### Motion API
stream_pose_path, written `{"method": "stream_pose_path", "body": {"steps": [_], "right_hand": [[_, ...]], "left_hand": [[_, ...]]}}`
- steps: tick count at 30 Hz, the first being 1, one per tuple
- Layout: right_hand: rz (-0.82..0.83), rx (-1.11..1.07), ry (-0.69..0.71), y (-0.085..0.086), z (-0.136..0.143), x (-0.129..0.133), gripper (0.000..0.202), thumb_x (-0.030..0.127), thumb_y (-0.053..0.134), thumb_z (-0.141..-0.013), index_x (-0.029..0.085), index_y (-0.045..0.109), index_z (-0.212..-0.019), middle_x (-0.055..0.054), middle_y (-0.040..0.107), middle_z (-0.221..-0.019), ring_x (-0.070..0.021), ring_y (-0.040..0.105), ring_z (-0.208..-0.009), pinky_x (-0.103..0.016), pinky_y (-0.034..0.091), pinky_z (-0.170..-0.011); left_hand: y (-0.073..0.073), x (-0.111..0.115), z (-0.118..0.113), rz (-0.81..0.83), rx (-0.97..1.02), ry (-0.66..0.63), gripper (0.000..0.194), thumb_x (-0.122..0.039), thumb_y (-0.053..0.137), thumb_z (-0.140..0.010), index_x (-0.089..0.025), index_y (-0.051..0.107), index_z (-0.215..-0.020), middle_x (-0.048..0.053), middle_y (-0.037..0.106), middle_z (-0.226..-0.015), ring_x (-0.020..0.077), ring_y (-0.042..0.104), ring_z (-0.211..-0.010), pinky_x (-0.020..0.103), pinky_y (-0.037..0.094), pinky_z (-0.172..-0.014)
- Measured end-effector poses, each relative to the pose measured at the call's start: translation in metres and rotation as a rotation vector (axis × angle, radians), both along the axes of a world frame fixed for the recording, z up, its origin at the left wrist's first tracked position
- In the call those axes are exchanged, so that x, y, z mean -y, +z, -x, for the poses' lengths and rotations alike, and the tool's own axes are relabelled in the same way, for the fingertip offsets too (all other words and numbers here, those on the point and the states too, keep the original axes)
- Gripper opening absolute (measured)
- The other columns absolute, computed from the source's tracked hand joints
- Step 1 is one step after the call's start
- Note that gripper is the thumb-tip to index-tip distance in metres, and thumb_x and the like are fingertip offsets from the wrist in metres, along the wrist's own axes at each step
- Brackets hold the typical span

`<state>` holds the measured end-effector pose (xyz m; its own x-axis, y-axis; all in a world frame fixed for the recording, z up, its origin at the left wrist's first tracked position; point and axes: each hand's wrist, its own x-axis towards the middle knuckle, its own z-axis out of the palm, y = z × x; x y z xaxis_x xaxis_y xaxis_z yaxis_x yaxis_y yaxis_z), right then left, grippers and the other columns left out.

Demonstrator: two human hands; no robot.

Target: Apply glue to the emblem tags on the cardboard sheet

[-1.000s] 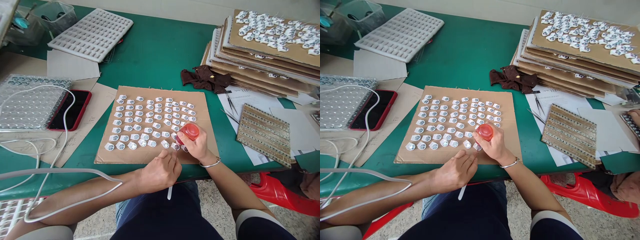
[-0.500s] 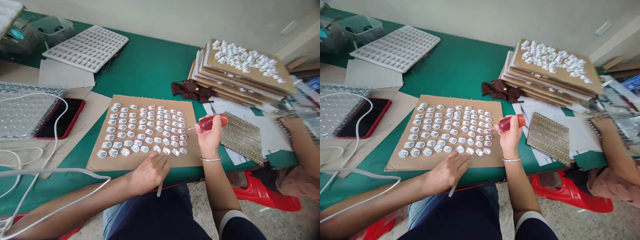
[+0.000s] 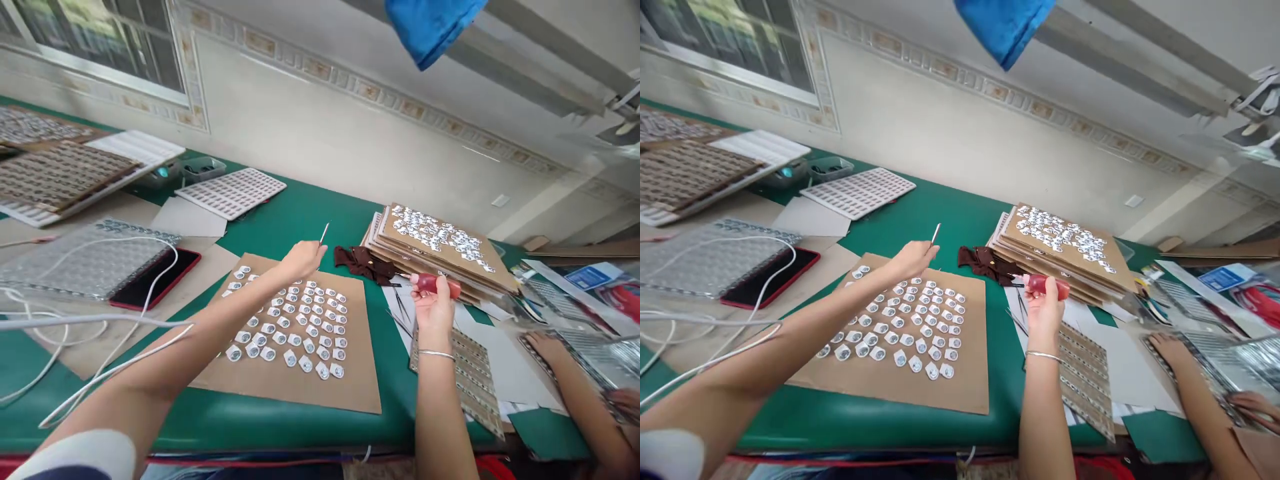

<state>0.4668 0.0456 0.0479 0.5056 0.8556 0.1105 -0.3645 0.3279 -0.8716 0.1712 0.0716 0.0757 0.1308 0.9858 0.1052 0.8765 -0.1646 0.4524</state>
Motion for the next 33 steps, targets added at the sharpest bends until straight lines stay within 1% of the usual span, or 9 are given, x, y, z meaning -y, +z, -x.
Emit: {"method": "stream_pose_path", "body": {"steps": [3,6,11,15,18,22,26,30,33], "right_hand": [[-0.001,-0.002,-0.026,0.000,-0.006,-0.013,0.036,0.045,0.073,-0.062,0.016,0.055,-0.074,0.002,0.061,-0.056,-0.0071,0.051,-0.040,-0.018,0.039,-0.036],[0.029,-0.028,-0.040,-0.014,-0.013,-0.019,0.036,0.042,0.075,-0.061,0.015,0.056,-0.075,0.003,0.061,-0.055,-0.0065,0.049,-0.038,-0.017,0.038,-0.034],[0.134,-0.072,0.031,-0.053,-0.013,-0.019,0.039,0.038,0.075,-0.062,0.013,0.058,-0.085,-0.002,0.067,-0.066,-0.0089,0.059,-0.048,-0.018,0.048,-0.042],[0.171,-0.055,0.103,-0.062,-0.004,-0.020,0.048,0.038,0.076,-0.062,0.017,0.055,-0.099,-0.003,0.070,-0.078,-0.0145,0.067,-0.060,-0.020,0.052,-0.046],[0.205,-0.058,0.113,-0.062,0.002,-0.021,0.049,0.039,0.076,-0.061,0.018,0.053,-0.099,-0.003,0.070,-0.082,-0.0162,0.069,-0.063,-0.021,0.052,-0.047],[0.213,-0.069,0.090,-0.064,0.004,-0.023,0.044,0.039,0.074,-0.063,0.017,0.054,-0.095,-0.004,0.070,-0.080,-0.0161,0.069,-0.064,-0.021,0.053,-0.048],[0.187,-0.106,0.070,-0.070,0.005,-0.028,0.041,0.039,0.073,-0.066,0.016,0.055,-0.094,-0.005,0.070,-0.082,-0.0148,0.068,-0.063,-0.020,0.053,-0.050],[0.161,-0.141,0.065,-0.072,0.009,-0.033,0.041,0.037,0.073,-0.066,0.016,0.052,-0.095,-0.003,0.070,-0.081,-0.0136,0.068,-0.063,-0.021,0.055,-0.053],[0.128,-0.155,0.046,-0.070,0.014,-0.035,0.041,0.036,0.072,-0.067,0.016,0.050,-0.095,-0.004,0.071,-0.081,-0.0134,0.068,-0.062,-0.021,0.055,-0.053]], "left_hand": [[-0.008,-0.059,-0.009,0.069,-0.107,0.081,0.035,-0.035,0.039,-0.093,-0.008,0.061,-0.093,0.016,0.063,-0.097,0.0237,0.060,-0.095,0.034,0.045,-0.081],[-0.030,-0.096,-0.020,0.135,-0.187,0.127,0.031,-0.036,0.051,-0.089,-0.011,0.057,-0.105,0.010,0.060,-0.104,0.0196,0.058,-0.095,0.040,0.047,-0.084],[-0.076,-0.119,-0.052,0.062,-0.202,0.009,0.034,-0.034,0.055,-0.085,-0.011,0.055,-0.111,0.014,0.051,-0.120,0.0267,0.044,-0.116,0.047,0.032,-0.100],[-0.100,-0.128,-0.078,0.058,-0.109,-0.134,0.026,-0.026,0.062,-0.075,-0.011,0.062,-0.097,0.016,0.053,-0.115,0.0294,0.045,-0.114,0.042,0.031,-0.100],[-0.099,-0.133,-0.090,0.067,0.015,-0.171,0.015,-0.019,0.054,-0.075,-0.012,0.065,-0.082,0.014,0.061,-0.100,0.0274,0.052,-0.103,0.038,0.038,-0.092],[-0.084,-0.133,-0.109,0.117,0.247,-0.260,0.024,-0.024,0.046,-0.078,-0.014,0.067,-0.083,0.005,0.065,-0.078,0.0177,0.060,-0.078,0.026,0.046,-0.072],[-0.070,-0.121,-0.131,0.245,0.417,-0.352,0.024,-0.028,0.050,-0.076,-0.012,0.068,-0.078,0.003,0.064,-0.064,0.0135,0.062,-0.063,0.021,0.047,-0.059],[-0.066,-0.109,-0.143,0.357,0.503,-0.371,0.023,-0.021,0.056,-0.070,-0.011,0.071,-0.085,0.004,0.065,-0.060,0.0147,0.063,-0.059,0.020,0.047,-0.053],[-0.067,-0.107,-0.146,0.360,0.552,-0.356,0.029,-0.028,0.060,-0.070,-0.011,0.069,-0.092,0.006,0.068,-0.066,0.0162,0.065,-0.061,0.021,0.047,-0.051]]}}
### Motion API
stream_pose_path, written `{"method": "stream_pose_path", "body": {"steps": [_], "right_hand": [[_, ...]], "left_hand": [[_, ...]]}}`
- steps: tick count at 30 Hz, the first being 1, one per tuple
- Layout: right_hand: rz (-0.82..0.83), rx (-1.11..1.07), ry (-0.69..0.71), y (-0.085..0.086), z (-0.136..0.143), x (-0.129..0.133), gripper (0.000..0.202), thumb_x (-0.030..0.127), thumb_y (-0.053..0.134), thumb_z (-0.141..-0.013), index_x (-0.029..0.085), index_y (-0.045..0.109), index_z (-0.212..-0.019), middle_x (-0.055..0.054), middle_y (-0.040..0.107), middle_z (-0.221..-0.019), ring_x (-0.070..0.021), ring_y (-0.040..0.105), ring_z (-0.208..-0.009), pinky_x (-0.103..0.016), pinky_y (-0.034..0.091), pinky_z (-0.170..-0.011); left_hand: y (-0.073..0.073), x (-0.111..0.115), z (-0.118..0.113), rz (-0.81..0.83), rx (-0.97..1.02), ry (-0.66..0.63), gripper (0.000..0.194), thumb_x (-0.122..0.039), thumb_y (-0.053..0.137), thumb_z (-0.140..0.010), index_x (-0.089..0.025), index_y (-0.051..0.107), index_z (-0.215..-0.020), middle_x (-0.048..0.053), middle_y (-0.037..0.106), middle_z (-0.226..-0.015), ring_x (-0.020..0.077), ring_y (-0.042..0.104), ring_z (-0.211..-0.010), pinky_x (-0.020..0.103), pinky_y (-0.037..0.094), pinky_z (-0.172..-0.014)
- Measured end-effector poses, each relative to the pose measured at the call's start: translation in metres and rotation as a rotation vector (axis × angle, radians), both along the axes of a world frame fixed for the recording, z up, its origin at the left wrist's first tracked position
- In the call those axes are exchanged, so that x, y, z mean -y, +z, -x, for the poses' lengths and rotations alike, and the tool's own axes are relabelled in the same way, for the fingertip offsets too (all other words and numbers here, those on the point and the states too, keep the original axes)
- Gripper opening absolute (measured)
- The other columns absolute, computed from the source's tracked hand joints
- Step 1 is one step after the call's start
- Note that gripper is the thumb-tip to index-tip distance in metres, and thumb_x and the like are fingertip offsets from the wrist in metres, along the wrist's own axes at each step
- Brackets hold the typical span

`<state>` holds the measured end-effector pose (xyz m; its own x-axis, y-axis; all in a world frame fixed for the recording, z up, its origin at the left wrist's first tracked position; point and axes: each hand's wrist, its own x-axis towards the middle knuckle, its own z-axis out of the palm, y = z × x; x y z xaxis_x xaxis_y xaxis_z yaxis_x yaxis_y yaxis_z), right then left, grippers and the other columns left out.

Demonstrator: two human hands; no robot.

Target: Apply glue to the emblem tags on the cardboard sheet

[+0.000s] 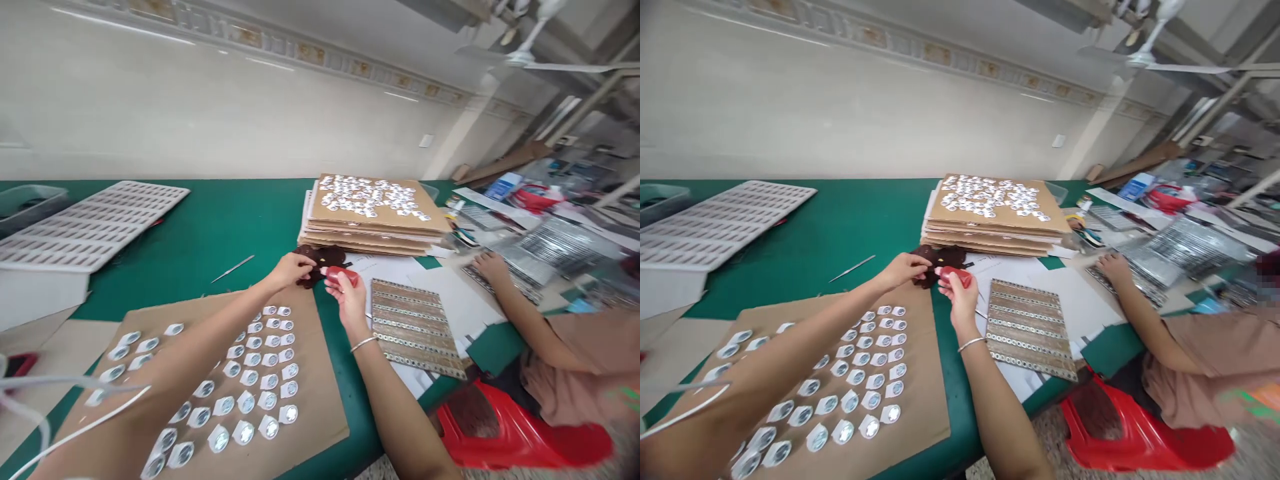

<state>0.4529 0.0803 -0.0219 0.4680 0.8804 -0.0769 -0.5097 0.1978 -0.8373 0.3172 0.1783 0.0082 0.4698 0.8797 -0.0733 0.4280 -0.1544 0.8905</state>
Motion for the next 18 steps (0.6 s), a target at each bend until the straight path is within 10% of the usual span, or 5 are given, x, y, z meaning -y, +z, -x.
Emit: {"method": "stream_pose_path", "body": {"steps": [8,18], "right_hand": [[-0.119,-0.126,-0.066,-0.005,0.001,-0.014,0.049,0.036,0.074,-0.065,0.019,0.042,-0.098,0.000,0.070,-0.080,-0.0135,0.068,-0.060,-0.024,0.056,-0.054],[-0.112,-0.251,0.038,-0.002,-0.002,-0.013,0.047,0.036,0.074,-0.064,0.020,0.042,-0.094,-0.002,0.070,-0.078,-0.0155,0.069,-0.063,-0.025,0.056,-0.059]], "left_hand": [[-0.012,-0.029,-0.002,-0.049,-0.091,0.045,0.039,-0.050,0.065,-0.065,-0.016,0.066,-0.084,0.001,0.070,-0.072,0.0201,0.067,-0.071,0.022,0.048,-0.062],[0.027,-0.013,-0.006,-0.178,-0.177,0.090,0.037,-0.043,0.059,-0.073,-0.018,0.063,-0.099,-0.001,0.071,-0.076,0.0187,0.067,-0.078,0.022,0.047,-0.069]]}}
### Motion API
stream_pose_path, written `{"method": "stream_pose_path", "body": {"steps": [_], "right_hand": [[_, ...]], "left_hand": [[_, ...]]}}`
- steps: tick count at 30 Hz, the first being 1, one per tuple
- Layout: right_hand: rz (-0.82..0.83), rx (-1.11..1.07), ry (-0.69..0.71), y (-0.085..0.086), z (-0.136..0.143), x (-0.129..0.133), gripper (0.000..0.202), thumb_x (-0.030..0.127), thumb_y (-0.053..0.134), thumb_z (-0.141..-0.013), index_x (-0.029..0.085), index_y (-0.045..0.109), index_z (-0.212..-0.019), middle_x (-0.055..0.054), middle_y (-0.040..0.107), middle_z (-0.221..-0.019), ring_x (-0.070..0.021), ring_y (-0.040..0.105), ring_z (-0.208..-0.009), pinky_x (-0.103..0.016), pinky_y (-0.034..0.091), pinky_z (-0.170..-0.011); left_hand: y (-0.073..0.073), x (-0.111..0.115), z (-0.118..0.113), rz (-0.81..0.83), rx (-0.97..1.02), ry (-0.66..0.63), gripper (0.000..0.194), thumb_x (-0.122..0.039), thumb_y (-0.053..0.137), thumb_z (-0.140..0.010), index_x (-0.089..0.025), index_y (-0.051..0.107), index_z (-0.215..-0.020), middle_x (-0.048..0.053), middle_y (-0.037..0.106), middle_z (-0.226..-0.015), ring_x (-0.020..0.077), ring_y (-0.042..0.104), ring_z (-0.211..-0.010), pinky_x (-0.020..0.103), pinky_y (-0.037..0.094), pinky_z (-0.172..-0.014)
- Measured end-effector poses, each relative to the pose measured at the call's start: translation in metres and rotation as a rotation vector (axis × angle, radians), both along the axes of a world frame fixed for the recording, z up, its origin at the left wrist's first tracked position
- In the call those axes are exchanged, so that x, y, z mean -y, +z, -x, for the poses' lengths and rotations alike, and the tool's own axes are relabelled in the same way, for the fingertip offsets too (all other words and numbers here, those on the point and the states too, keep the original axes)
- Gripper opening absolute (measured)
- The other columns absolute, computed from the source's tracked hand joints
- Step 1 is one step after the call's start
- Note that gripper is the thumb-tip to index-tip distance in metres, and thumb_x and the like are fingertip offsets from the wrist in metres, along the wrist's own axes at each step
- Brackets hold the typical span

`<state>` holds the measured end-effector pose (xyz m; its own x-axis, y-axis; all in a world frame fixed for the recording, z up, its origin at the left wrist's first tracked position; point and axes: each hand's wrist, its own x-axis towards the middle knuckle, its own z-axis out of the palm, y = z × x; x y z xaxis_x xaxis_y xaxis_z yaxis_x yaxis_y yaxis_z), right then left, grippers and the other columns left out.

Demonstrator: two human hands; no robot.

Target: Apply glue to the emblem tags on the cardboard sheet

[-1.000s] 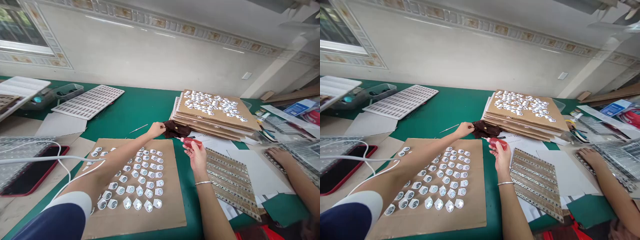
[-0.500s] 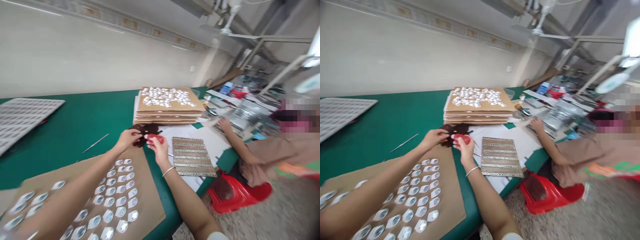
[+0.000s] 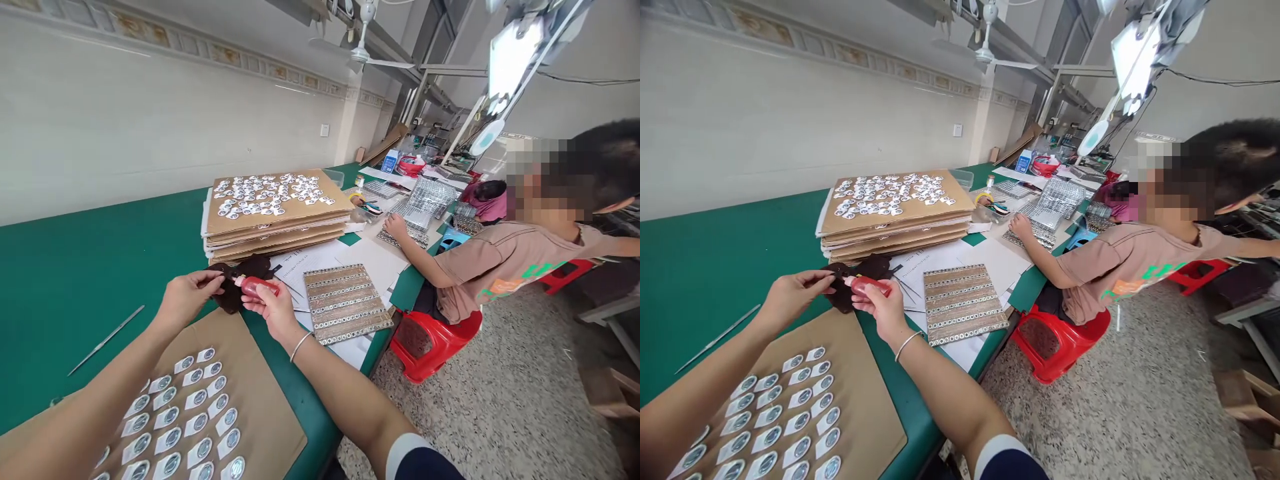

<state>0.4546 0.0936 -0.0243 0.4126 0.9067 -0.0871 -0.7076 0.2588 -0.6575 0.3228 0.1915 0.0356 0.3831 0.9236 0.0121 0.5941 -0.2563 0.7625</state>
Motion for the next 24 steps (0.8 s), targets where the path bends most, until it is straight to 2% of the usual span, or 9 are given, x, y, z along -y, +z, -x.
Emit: {"method": "stream_pose_path", "body": {"steps": [4,7,11,14,15,17,19,21,24], "right_hand": [[0.041,-0.001,0.043,0.000,-0.004,0.000,0.047,0.038,0.075,-0.062,0.019,0.046,-0.093,-0.003,0.071,-0.076,-0.0152,0.069,-0.064,-0.024,0.056,-0.060],[0.076,0.085,0.044,0.001,-0.006,0.002,0.047,0.040,0.075,-0.060,0.018,0.049,-0.093,-0.005,0.071,-0.078,-0.0165,0.069,-0.063,-0.028,0.057,-0.062],[0.107,0.145,0.028,-0.002,-0.003,0.008,0.046,0.039,0.074,-0.062,0.017,0.050,-0.095,-0.005,0.071,-0.082,-0.0151,0.068,-0.064,-0.030,0.057,-0.064],[0.109,0.235,-0.013,-0.006,0.003,0.015,0.047,0.034,0.074,-0.064,0.019,0.051,-0.102,-0.003,0.069,-0.091,-0.0136,0.067,-0.070,-0.031,0.056,-0.073],[0.097,0.330,-0.051,-0.008,0.006,0.017,0.047,0.032,0.075,-0.063,0.020,0.054,-0.103,-0.004,0.068,-0.098,-0.0146,0.067,-0.080,-0.032,0.054,-0.080],[0.037,0.676,-0.184,-0.010,0.009,0.022,0.046,0.030,0.075,-0.062,0.020,0.059,-0.104,-0.007,0.063,-0.114,-0.0186,0.061,-0.103,-0.037,0.047,-0.096],[0.016,0.882,-0.271,-0.012,0.012,0.025,0.046,0.030,0.075,-0.063,0.020,0.061,-0.106,-0.009,0.060,-0.119,-0.0211,0.055,-0.113,-0.040,0.041,-0.102],[0.075,0.768,-0.235,-0.012,0.014,0.025,0.048,0.031,0.074,-0.065,0.019,0.059,-0.109,-0.008,0.064,-0.111,-0.0206,0.062,-0.100,-0.041,0.048,-0.094],[0.177,0.261,0.002,-0.011,0.010,0.021,0.040,0.030,0.071,-0.070,0.016,0.060,-0.105,-0.006,0.069,-0.095,-0.0154,0.068,-0.074,-0.033,0.058,-0.076]], "left_hand": [[0.002,-0.005,0.002,-0.161,-0.051,-0.078,0.033,-0.043,0.054,-0.075,-0.019,0.065,-0.095,-0.002,0.071,-0.082,0.0160,0.065,-0.073,0.021,0.046,-0.069],[0.000,-0.008,0.003,-0.230,-0.048,-0.140,0.030,-0.041,0.052,-0.075,-0.018,0.068,-0.087,0.000,0.070,-0.076,0.0160,0.064,-0.067,0.022,0.045,-0.065],[-0.004,-0.004,0.000,-0.345,0.010,-0.198,0.021,-0.025,0.051,-0.070,-0.016,0.069,-0.072,0.005,0.068,-0.074,0.0168,0.060,-0.067,0.025,0.044,-0.067],[-0.010,-0.001,-0.003,-0.315,0.031,-0.124,0.017,-0.017,0.052,-0.068,-0.016,0.069,-0.070,0.005,0.067,-0.076,0.0157,0.059,-0.073,0.024,0.043,-0.074],[-0.012,-0.001,-0.004,-0.295,0.046,-0.093,0.016,-0.015,0.053,-0.067,-0.016,0.069,-0.069,0.005,0.067,-0.076,0.0154,0.059,-0.073,0.024,0.043,-0.075],[-0.017,-0.001,-0.005,-0.238,0.092,-0.032,0.014,-0.013,0.054,-0.067,-0.015,0.067,-0.068,0.004,0.066,-0.074,0.0144,0.059,-0.071,0.023,0.044,-0.071],[-0.023,-0.001,-0.006,-0.150,0.160,0.022,0.013,-0.012,0.052,-0.068,-0.014,0.065,-0.068,0.003,0.065,-0.067,0.0127,0.060,-0.062,0.021,0.044,-0.061],[-0.028,-0.002,-0.008,-0.044,0.241,0.074,0.013,-0.011,0.050,-0.070,-0.013,0.063,-0.070,0.001,0.062,-0.058,0.0114,0.059,-0.054,0.019,0.042,-0.053],[-0.035,-0.002,-0.013,0.115,0.366,0.133,0.013,-0.009,0.048,-0.073,-0.012,0.061,-0.072,0.000,0.057,-0.048,0.0099,0.056,-0.046,0.017,0.040,-0.048]]}}
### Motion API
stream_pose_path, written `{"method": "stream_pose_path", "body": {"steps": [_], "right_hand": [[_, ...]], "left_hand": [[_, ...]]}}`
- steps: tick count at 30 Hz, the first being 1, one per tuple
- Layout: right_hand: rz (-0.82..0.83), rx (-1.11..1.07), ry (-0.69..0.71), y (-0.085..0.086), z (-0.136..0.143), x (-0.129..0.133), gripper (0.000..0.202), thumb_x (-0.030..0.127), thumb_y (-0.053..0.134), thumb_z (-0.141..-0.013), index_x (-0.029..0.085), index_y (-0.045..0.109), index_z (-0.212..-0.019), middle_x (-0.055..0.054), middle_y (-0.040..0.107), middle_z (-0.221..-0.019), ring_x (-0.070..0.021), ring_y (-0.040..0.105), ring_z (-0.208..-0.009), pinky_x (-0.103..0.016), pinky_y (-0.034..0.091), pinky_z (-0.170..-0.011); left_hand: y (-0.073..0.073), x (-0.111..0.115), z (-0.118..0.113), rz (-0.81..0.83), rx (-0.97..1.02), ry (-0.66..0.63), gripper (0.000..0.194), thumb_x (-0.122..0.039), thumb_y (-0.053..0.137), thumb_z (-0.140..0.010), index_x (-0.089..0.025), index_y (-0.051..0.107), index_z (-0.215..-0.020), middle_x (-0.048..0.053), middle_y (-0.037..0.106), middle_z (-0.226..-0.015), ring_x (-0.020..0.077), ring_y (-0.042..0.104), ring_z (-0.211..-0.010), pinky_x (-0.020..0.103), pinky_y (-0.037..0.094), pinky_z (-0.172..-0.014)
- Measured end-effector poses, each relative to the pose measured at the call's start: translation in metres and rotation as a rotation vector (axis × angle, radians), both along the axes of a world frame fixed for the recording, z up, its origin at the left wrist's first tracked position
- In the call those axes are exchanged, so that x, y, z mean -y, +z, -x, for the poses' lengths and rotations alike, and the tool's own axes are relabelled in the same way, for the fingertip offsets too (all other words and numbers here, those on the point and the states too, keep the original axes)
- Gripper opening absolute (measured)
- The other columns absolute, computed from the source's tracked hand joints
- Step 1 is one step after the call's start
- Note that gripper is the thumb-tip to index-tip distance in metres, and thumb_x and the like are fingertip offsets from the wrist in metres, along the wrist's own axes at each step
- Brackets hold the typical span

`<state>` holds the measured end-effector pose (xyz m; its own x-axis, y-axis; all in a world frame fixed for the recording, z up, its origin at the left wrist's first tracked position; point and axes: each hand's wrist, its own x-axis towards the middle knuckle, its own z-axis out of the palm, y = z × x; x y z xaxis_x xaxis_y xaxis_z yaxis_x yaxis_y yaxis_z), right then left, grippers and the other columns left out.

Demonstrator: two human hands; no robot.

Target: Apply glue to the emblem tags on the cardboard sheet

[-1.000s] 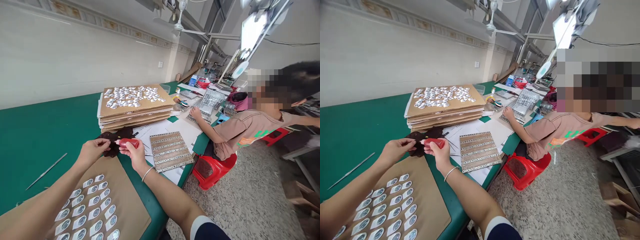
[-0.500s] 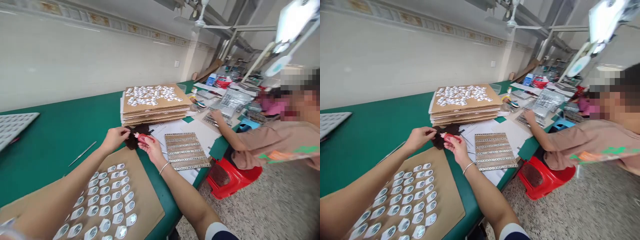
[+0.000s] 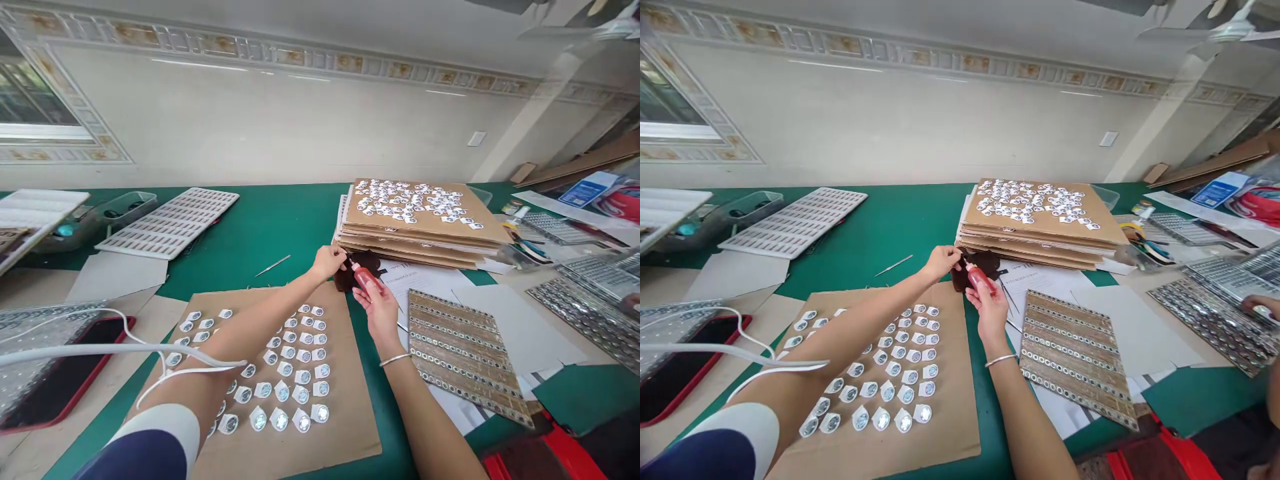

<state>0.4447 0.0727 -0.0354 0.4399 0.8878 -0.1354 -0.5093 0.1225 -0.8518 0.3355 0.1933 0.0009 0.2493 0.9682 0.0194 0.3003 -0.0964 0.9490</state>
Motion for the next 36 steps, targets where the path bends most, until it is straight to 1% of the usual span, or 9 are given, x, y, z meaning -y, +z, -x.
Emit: {"method": "stream_pose_path", "body": {"steps": [2,4,11,19,23,26,29,33,36], "right_hand": [[0.058,-0.289,0.107,0.001,-0.005,-0.003,0.025,0.025,0.066,-0.075,0.014,0.062,-0.097,-0.005,0.071,-0.091,-0.0129,0.068,-0.073,-0.026,0.058,-0.074],[0.103,-0.415,0.152,0.000,-0.010,-0.005,0.014,0.020,0.060,-0.080,0.013,0.063,-0.092,-0.005,0.071,-0.089,-0.0115,0.069,-0.079,-0.021,0.057,-0.076],[0.148,-0.453,0.205,0.001,-0.018,-0.006,0.019,0.023,0.049,-0.087,0.011,0.062,-0.095,-0.007,0.072,-0.086,-0.0099,0.069,-0.075,-0.016,0.058,-0.064],[0.075,-0.319,0.114,-0.006,-0.012,-0.007,0.017,0.029,0.063,-0.078,0.014,0.061,-0.086,-0.004,0.071,-0.078,-0.0111,0.068,-0.068,-0.021,0.059,-0.067],[0.012,-0.201,0.045,-0.002,-0.008,-0.002,0.032,0.031,0.073,-0.068,0.015,0.057,-0.092,-0.003,0.071,-0.080,-0.0124,0.067,-0.062,-0.027,0.059,-0.065],[-0.058,-0.068,-0.005,0.003,-0.007,0.001,0.043,0.030,0.076,-0.065,0.017,0.053,-0.099,-0.001,0.070,-0.081,-0.0127,0.067,-0.061,-0.030,0.058,-0.066],[-0.101,0.045,-0.038,0.004,-0.007,0.001,0.045,0.032,0.075,-0.065,0.018,0.050,-0.100,-0.001,0.069,-0.080,-0.0137,0.068,-0.061,-0.032,0.058,-0.066],[-0.104,0.059,-0.042,0.001,-0.007,-0.002,0.045,0.035,0.073,-0.066,0.018,0.048,-0.100,-0.002,0.069,-0.081,-0.0143,0.068,-0.062,-0.033,0.057,-0.068],[-0.120,0.116,-0.068,-0.001,-0.005,-0.001,0.047,0.035,0.072,-0.067,0.018,0.048,-0.103,-0.002,0.068,-0.084,-0.0143,0.068,-0.063,-0.035,0.057,-0.070]], "left_hand": [[-0.002,-0.001,-0.004,0.096,0.086,0.003,0.013,-0.010,0.047,-0.076,-0.011,0.058,-0.071,0.000,0.056,-0.046,0.0095,0.056,-0.044,0.017,0.041,-0.047],[-0.001,-0.004,-0.005,0.178,0.169,-0.007,0.014,-0.012,0.047,-0.078,-0.011,0.056,-0.068,0.003,0.058,-0.048,0.0100,0.057,-0.045,0.019,0.045,-0.050],[0.010,-0.012,0.014,0.266,0.344,-0.080,0.011,-0.018,0.057,-0.081,-0.008,0.057,-0.075,0.003,0.060,-0.056,0.0095,0.061,-0.051,0.023,0.052,-0.064],[0.007,-0.005,0.024,0.153,0.173,-0.239,0.013,-0.021,0.067,-0.074,-0.009,0.065,-0.080,0.006,0.066,-0.063,0.0130,0.064,-0.056,0.020,0.048,-0.052],[0.003,-0.006,0.021,0.011,0.026,-0.228,0.003,-0.012,0.063,-0.069,-0.012,0.066,-0.070,0.000,0.063,-0.055,0.0104,0.060,-0.052,0.018,0.044,-0.050],[-0.001,-0.004,0.018,-0.063,-0.057,-0.214,0.008,-0.008,0.059,-0.067,-0.014,0.065,-0.066,-0.002,0.061,-0.054,0.0091,0.058,-0.051,0.017,0.042,-0.050],[-0.004,-0.001,0.014,-0.099,-0.111,-0.200,0.011,-0.012,0.057,-0.070,-0.015,0.067,-0.072,-0.002,0.062,-0.055,0.0101,0.059,-0.054,0.017,0.042,-0.051],[-0.007,0.000,0.010,-0.115,-0.161,-0.203,0.017,-0.021,0.053,-0.077,-0.014,0.069,-0.079,-0.001,0.062,-0.054,0.0115,0.059,-0.053,0.018,0.042,-0.051],[-0.005,0.001,0.009,-0.132,-0.185,-0.205,0.018,-0.018,0.051,-0.076,-0.013,0.068,-0.077,-0.001,0.061,-0.051,0.0107,0.057,-0.049,0.019,0.042,-0.052]]}}
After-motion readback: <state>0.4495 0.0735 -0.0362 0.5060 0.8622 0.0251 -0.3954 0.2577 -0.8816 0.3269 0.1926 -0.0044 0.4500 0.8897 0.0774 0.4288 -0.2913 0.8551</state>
